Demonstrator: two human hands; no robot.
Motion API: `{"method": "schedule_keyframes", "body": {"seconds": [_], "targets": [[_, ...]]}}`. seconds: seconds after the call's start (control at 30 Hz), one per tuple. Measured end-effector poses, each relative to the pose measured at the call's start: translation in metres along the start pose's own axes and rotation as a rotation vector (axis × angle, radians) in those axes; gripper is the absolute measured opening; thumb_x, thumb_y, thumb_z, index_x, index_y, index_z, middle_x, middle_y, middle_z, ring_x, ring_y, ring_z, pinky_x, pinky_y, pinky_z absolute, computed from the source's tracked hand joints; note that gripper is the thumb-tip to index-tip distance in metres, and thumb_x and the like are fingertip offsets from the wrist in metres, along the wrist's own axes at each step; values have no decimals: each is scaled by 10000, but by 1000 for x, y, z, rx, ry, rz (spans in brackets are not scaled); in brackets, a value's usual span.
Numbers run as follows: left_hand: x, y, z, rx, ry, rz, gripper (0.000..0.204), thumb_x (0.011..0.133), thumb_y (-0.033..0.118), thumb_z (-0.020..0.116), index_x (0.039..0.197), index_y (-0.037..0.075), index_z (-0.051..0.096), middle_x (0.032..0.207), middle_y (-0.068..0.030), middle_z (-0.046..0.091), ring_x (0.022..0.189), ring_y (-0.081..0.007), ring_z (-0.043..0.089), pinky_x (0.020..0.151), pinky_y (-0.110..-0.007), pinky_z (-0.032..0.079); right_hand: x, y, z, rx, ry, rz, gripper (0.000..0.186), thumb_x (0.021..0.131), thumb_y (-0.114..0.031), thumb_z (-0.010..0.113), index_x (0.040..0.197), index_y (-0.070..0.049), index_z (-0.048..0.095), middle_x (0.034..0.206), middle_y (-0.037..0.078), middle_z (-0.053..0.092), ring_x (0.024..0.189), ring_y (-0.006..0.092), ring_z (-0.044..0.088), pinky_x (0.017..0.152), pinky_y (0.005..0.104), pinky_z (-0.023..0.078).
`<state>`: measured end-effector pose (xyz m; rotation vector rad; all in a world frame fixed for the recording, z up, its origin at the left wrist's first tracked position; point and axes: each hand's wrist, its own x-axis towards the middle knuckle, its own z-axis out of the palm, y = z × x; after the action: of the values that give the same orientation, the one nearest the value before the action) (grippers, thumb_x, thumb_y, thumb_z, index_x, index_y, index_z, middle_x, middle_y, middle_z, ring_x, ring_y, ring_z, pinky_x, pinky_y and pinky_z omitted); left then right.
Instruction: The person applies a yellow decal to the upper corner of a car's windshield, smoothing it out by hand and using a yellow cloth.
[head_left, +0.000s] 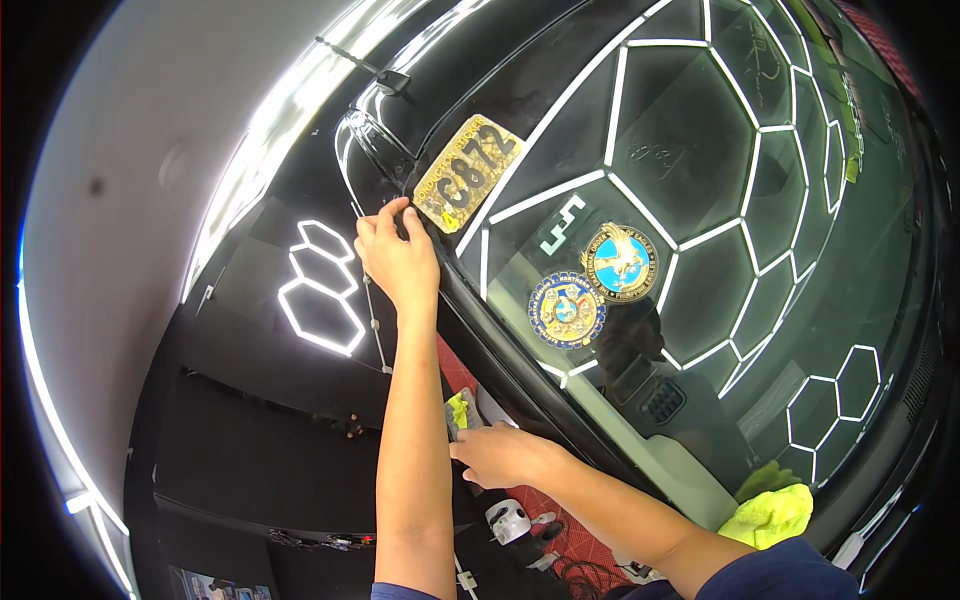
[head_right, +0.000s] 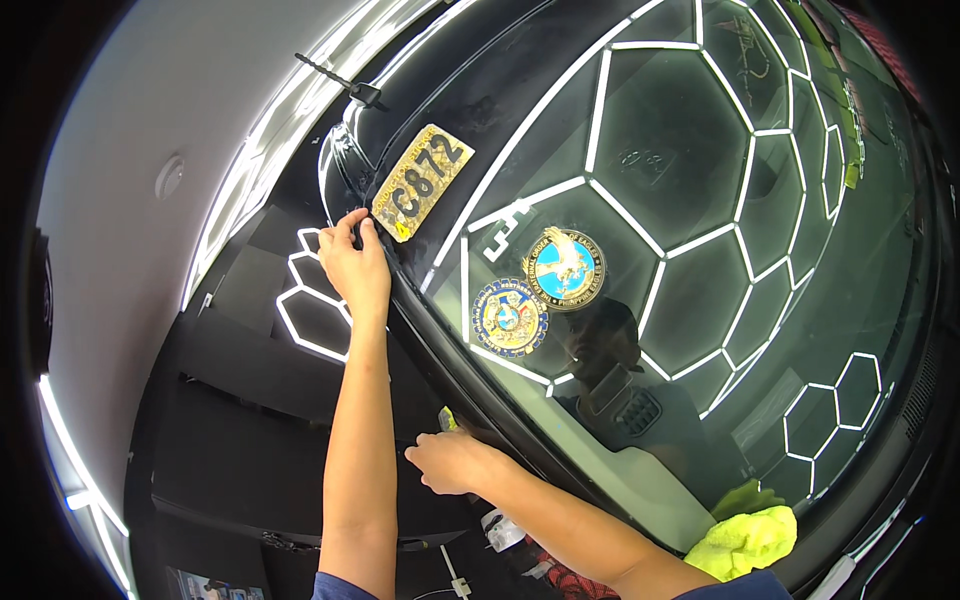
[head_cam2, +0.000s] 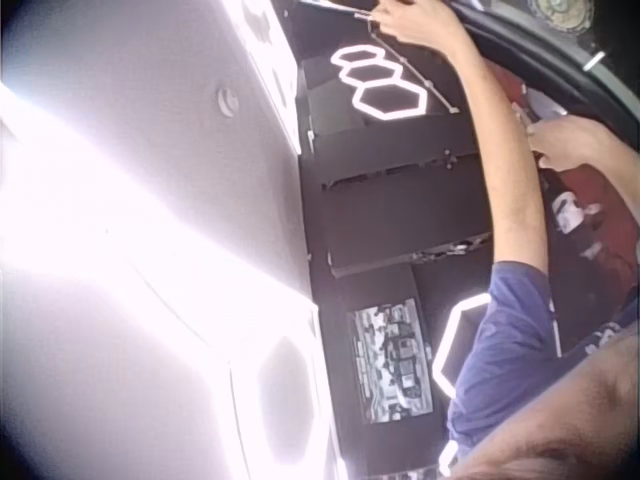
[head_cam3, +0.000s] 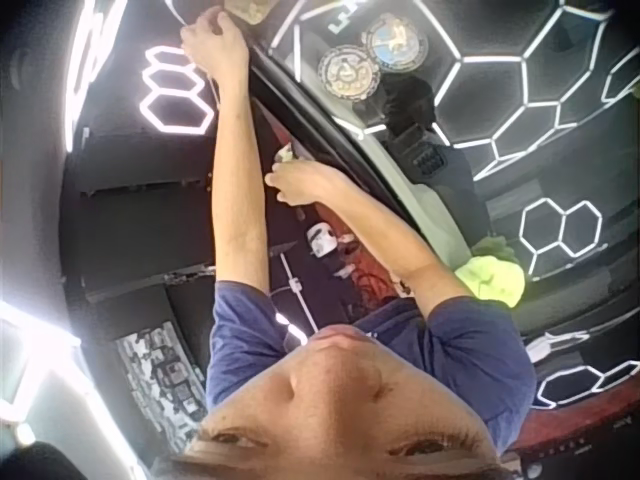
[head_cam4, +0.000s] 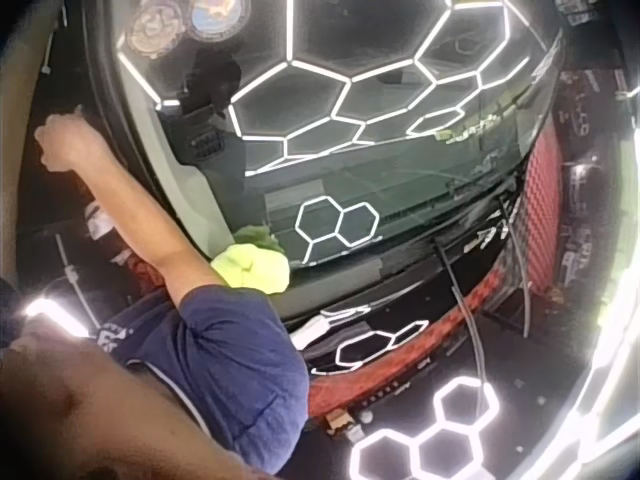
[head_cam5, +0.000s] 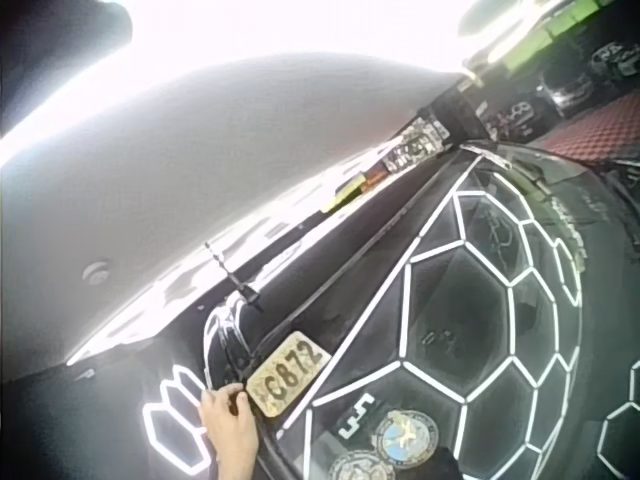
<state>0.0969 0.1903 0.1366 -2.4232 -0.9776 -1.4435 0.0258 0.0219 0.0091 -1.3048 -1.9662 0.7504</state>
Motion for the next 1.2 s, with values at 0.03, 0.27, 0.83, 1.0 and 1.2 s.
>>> {"method": "schedule_keyframes", "body": {"seconds": [0.03,0.27,0.83,1.0,1.2], "targets": [[-3,2,0,1,-13,0,181,892,238,627,1015,132,708,985,-73,542,1019,-285,521,904,-424,409,0,1,1,-1,16,-6,330,884,-200,636,1153,-15,594,1091,167,605,1003,351,641,848,493,497],[-3,1,1,-8,28,51,171,858,253,696,985,145,735,828,-19,475,849,-203,471,786,-365,419,3,4,7,-9,17,-4,317,874,-191,639,1137,-16,612,1067,176,617,993,346,655,837,492,510],[-3,1,-3,-155,-61,-52,184,896,251,631,1024,136,697,969,-27,528,1027,-230,494,917,-434,356,-4,-3,-2,-33,9,3,332,861,-199,666,1119,-2,594,1075,167,605,981,359,640,829,481,500],[-2,4,-2,-24,-106,-22,197,900,217,593,1057,143,686,1016,-33,539,1084,-240,481,962,-448,339,-4,-2,0,-29,39,-5,293,867,-184,642,1105,-14,617,1055,173,618,996,352,652,845,495,503],[0,5,-4,13,-124,-19,180,915,195,562,1040,147,682,1024,-30,550,1097,-242,480,977,-472,311,-4,-3,-1,-27,35,-7,287,865,-179,642,1096,-11,618,1053,173,618,989,355,653,840,495,506]]}}
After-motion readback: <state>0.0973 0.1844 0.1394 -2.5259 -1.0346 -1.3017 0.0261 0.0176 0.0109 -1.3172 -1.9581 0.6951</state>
